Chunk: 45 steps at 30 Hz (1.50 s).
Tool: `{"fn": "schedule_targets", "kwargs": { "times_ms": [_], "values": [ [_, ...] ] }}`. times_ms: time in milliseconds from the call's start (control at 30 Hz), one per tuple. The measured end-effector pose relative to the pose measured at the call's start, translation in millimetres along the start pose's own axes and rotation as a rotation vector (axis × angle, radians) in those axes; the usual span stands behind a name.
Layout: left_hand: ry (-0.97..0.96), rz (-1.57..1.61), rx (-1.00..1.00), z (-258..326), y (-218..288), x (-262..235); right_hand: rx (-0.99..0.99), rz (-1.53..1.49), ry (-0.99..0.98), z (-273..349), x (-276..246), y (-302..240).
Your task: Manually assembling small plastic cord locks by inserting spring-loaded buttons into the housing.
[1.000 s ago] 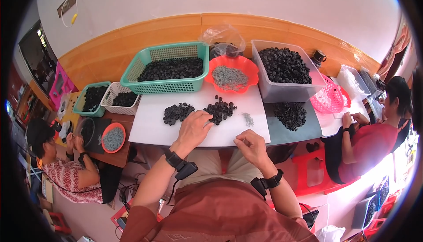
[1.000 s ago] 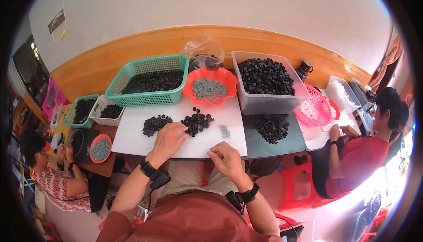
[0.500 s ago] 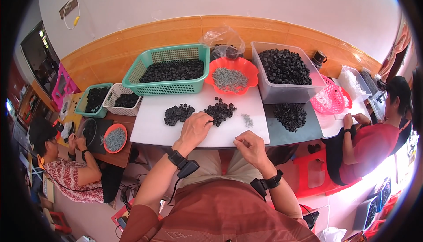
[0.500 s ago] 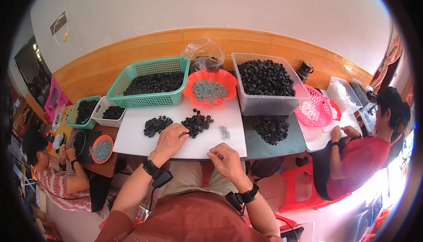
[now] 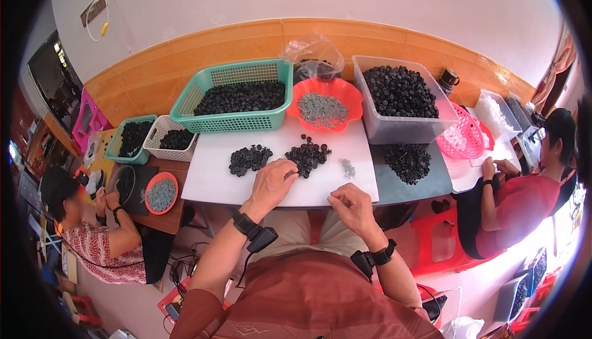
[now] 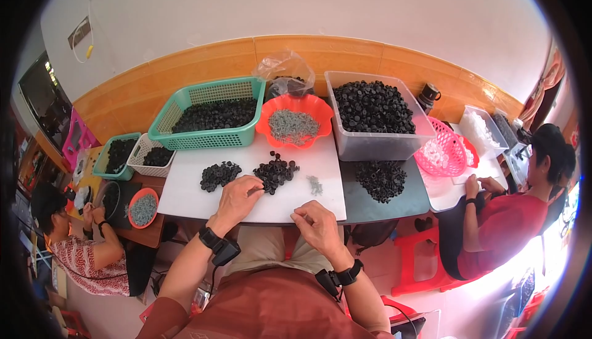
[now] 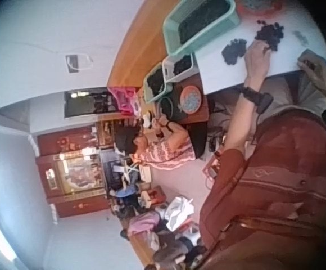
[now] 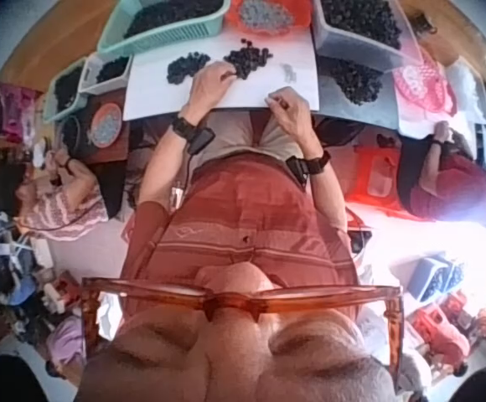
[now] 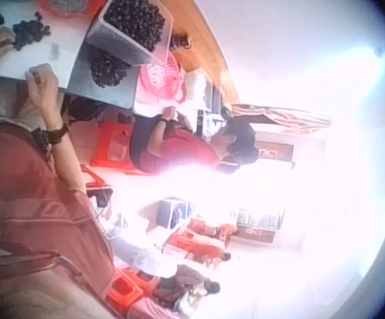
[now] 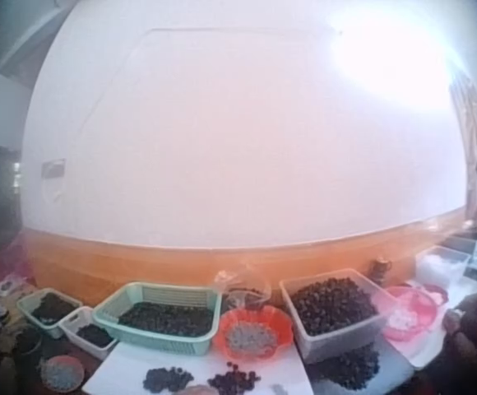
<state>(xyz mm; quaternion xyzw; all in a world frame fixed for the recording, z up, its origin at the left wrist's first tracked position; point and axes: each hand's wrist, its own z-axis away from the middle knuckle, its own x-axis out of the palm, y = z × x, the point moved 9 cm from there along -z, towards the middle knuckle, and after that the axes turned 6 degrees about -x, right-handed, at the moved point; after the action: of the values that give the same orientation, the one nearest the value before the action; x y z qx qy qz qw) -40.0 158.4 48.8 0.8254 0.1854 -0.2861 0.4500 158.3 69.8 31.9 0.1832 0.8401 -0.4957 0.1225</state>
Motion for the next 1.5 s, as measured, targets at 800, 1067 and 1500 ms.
{"fn": "schedule_targets", "kwargs": {
  "times_ms": [800,1067,1500],
  "values": [
    [0.106,0.094,-0.011,5,7,-10,-0.016,-0.032,0.02,2,-3,0],
    [0.094,0.24,-0.115,13,2,-5,0.053,-0.055,0.116,0,-23,8],
    [-0.007,0.409,-0.214,20,2,10,0.005,0.496,0.003,-36,-43,21]
  ]
}}
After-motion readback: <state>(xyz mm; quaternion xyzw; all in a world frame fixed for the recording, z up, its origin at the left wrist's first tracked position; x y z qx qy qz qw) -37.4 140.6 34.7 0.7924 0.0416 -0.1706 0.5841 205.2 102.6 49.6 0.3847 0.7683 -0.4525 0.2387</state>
